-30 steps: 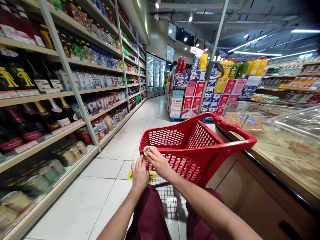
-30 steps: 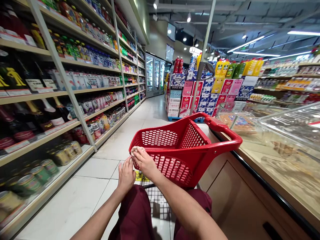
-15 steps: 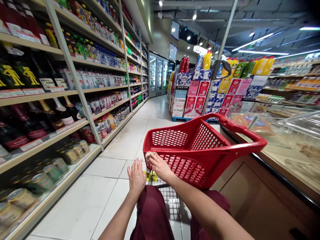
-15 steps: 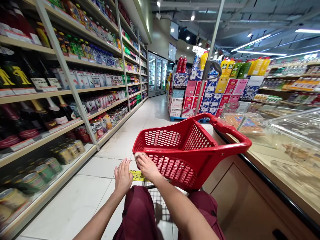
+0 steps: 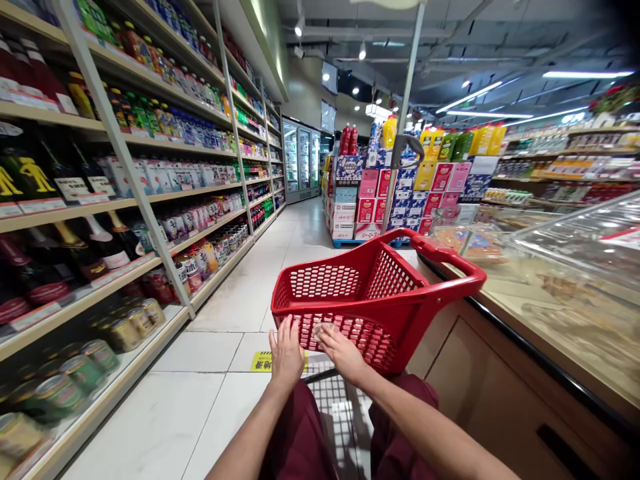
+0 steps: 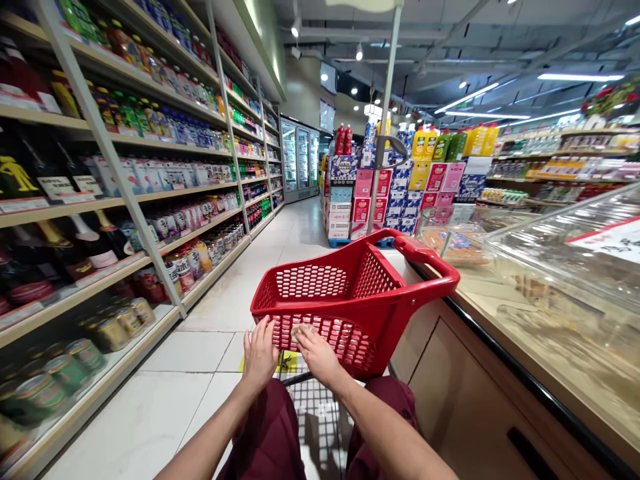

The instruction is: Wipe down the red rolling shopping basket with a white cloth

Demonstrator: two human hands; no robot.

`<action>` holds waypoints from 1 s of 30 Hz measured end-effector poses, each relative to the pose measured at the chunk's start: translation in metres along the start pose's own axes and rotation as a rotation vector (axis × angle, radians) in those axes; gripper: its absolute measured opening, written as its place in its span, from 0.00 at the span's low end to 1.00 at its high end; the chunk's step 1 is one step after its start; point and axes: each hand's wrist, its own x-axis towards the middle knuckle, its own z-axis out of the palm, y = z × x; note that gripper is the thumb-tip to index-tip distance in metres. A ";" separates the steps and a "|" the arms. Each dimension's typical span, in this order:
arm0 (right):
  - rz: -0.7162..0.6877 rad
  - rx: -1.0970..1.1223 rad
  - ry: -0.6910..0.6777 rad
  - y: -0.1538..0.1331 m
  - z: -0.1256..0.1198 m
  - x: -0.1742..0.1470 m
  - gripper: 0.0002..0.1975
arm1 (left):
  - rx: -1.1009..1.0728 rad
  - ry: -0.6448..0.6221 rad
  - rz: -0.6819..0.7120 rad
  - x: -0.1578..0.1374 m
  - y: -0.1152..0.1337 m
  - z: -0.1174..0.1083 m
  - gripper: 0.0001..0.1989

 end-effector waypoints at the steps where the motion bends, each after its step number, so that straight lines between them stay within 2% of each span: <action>1: 0.026 -0.001 0.026 0.004 -0.005 -0.001 0.18 | -0.001 0.002 0.007 0.001 0.004 -0.001 0.27; 4: 0.080 -0.029 0.081 0.018 -0.021 -0.002 0.19 | -0.001 0.007 0.032 0.004 0.017 -0.002 0.27; 9: -0.031 -0.050 0.034 0.030 -0.026 -0.024 0.16 | -0.003 -0.008 0.147 0.008 0.040 -0.002 0.27; 15: 0.117 -0.101 0.092 0.047 -0.038 -0.038 0.19 | -0.012 -0.011 0.215 0.010 0.068 0.003 0.27; 20: 0.052 -0.137 0.049 0.055 -0.049 -0.068 0.17 | -0.025 -0.068 0.269 0.012 0.091 0.004 0.29; 26: 0.248 -0.168 0.142 0.075 -0.070 -0.078 0.19 | -0.051 -0.108 0.295 0.013 0.113 0.002 0.28; 30: 0.197 -0.126 0.125 0.075 -0.074 -0.092 0.19 | -0.055 -0.118 0.353 0.015 0.124 0.003 0.28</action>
